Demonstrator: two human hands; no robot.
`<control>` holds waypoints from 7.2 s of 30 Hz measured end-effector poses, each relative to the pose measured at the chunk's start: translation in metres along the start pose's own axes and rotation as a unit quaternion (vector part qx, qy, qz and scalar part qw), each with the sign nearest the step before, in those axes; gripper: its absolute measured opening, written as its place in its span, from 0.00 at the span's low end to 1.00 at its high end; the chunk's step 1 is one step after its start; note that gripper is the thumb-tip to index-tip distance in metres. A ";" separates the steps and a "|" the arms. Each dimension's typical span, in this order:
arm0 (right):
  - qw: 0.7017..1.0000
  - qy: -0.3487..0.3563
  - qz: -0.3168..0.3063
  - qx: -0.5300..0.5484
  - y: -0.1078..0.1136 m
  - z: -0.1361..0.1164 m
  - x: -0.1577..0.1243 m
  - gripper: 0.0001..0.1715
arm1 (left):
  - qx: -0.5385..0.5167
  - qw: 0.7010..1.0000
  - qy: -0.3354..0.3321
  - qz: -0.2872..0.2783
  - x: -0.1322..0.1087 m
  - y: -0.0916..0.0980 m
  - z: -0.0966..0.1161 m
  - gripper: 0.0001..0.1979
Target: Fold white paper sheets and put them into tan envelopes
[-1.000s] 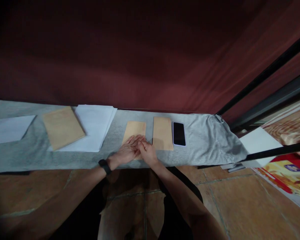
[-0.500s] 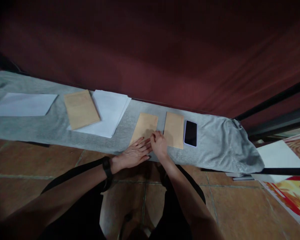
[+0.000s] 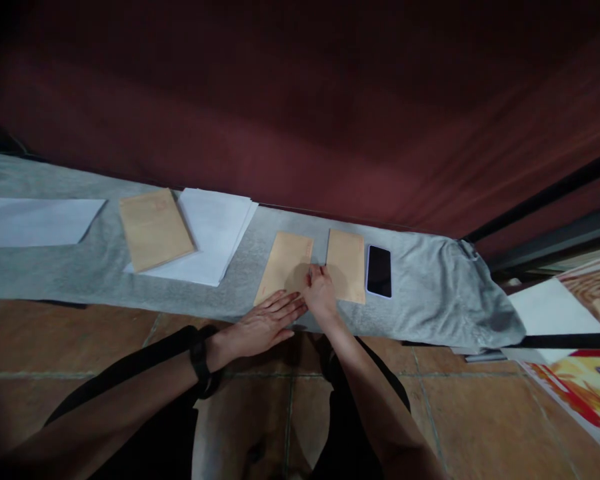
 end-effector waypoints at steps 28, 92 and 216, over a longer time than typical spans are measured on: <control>0.987 -0.118 -0.102 0.041 -0.023 0.012 0.027 0.09 | 0.137 0.990 -0.024 0.008 0.026 -0.002 -0.022 0.21; 0.964 0.199 -0.154 -0.089 -0.047 -0.031 0.020 0.35 | 0.028 0.999 -0.007 0.034 -0.005 -0.006 -0.005 0.27; 0.960 0.248 -0.115 0.063 -0.037 -0.096 -0.043 0.31 | -0.667 0.521 0.481 0.229 -0.044 -0.013 -0.116 0.15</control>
Point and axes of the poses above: each hand's wrist, its own x-axis towards the middle knuckle, its own y-axis out of the back of the hand, z = x × y, the point moved 9 cm from there along x, towards the middle knuckle
